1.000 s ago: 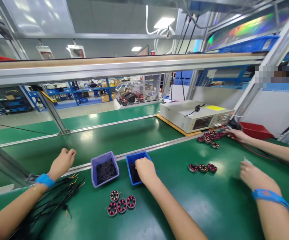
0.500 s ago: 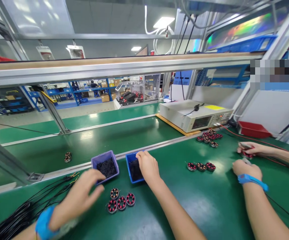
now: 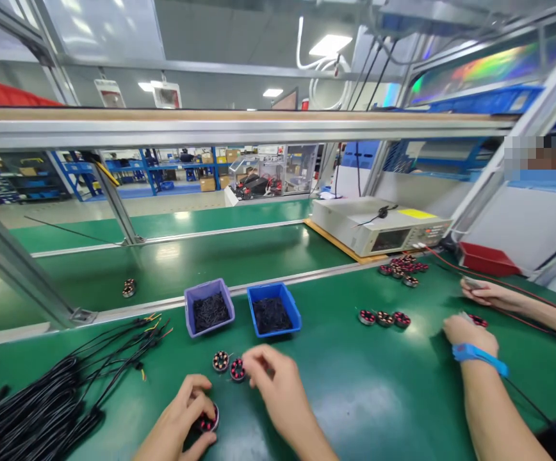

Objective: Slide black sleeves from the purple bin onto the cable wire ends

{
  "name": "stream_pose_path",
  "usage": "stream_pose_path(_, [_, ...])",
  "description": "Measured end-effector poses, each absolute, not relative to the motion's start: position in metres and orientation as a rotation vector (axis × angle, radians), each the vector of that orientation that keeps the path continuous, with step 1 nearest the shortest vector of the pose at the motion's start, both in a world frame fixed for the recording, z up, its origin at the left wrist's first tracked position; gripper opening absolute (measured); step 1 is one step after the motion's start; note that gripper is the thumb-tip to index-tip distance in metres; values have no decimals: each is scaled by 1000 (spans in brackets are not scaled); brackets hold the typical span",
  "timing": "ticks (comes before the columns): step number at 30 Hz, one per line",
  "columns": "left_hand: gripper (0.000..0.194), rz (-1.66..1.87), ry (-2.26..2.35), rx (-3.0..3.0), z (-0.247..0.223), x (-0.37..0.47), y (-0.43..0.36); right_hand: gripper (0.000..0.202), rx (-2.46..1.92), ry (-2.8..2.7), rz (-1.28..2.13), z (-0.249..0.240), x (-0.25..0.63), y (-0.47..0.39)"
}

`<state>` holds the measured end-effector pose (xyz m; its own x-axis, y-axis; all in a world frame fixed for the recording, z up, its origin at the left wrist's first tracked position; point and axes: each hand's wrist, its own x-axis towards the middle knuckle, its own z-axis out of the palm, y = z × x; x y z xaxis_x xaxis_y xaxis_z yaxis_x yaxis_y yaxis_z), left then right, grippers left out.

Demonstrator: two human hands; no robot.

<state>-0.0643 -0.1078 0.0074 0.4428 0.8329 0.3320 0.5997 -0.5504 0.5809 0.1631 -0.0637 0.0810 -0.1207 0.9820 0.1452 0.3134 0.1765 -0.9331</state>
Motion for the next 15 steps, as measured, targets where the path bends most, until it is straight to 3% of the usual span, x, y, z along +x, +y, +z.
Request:
stream_pose_path(3, [26, 847, 1139, 2347, 2, -67, -114, 32, -1265, -1670, 977, 52, 149, -97])
stream_pose_path(8, [42, 729, 1093, 2452, 9, -72, -113, 31, -1278, -1770, 850, 22, 144, -117])
stream_pose_path(15, [29, 724, 1049, 2620, 16, -67, -119, 27, -1142, -1860, 541, 26, 137, -123])
